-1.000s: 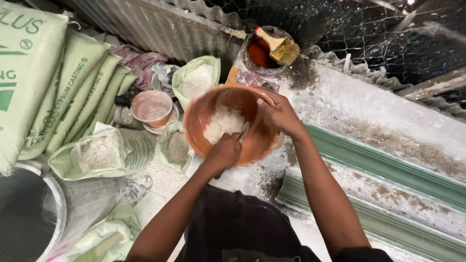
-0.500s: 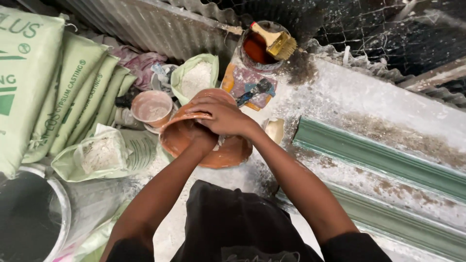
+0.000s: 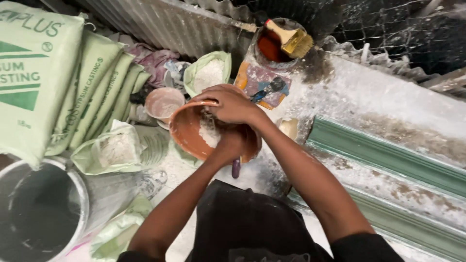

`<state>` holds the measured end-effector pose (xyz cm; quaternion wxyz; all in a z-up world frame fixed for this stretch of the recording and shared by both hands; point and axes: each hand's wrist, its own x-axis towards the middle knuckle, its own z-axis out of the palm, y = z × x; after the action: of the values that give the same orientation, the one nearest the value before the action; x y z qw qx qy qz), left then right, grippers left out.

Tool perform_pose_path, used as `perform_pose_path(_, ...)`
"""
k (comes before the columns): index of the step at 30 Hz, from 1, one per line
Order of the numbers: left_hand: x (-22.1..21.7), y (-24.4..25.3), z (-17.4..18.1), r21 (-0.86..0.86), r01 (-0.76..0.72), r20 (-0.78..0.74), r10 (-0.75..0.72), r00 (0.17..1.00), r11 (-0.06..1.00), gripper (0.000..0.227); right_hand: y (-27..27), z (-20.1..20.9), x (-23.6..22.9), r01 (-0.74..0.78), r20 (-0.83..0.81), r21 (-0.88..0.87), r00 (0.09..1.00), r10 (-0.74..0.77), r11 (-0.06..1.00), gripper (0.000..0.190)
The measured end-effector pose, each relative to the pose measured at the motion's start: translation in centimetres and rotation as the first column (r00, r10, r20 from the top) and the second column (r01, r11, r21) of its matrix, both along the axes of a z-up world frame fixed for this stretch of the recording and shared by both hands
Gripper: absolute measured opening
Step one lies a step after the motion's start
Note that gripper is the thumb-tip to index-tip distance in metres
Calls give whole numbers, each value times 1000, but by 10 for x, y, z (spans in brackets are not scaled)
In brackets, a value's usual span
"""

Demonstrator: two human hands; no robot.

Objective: Mixing plaster powder with water in a bowl.

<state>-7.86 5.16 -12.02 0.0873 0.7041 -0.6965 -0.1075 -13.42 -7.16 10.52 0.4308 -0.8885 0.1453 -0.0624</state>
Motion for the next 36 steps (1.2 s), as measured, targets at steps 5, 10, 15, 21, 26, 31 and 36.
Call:
perform_pose_path(5, 50, 20, -45, -231, 8, 303, 64, 951, 973, 19, -10, -4, 3, 36, 0, -15, 999, -36, 999, 35)
perform_pose_path(10, -18, 16, 113, 213, -50, -252, 104, 962, 976, 20, -14, -14, 4, 37, 28, -31, 999, -37, 999, 36)
perform_pose_path(15, 47, 32, 17, 147, -303, 284, 253, 925, 942, 28, -16, -14, 4, 61, 48, -66, 997, -58, 996, 36)
perform_pose_path(21, 9, 60, 55, 289, -42, -113, 78, 991, 956, 36, -22, -7, -5, 163, -45, 135, 986, -158, 977, 39)
perform_pose_path(26, 71, 38, 96, 259, -310, 298, 229, 926, 915, 31, -31, -14, 2, 214, -17, 105, 977, -214, 971, 37)
perform_pose_path(31, 27, 56, 109, 439, -159, 103, 126, 987, 884, 33, -25, 2, -2, 279, -93, 160, 959, -267, 947, 38)
perform_pose_path(36, 70, 62, 102, 43, -314, 347, 281, 895, 949, 33, -26, -15, 1, 279, -73, 128, 960, -272, 952, 38)
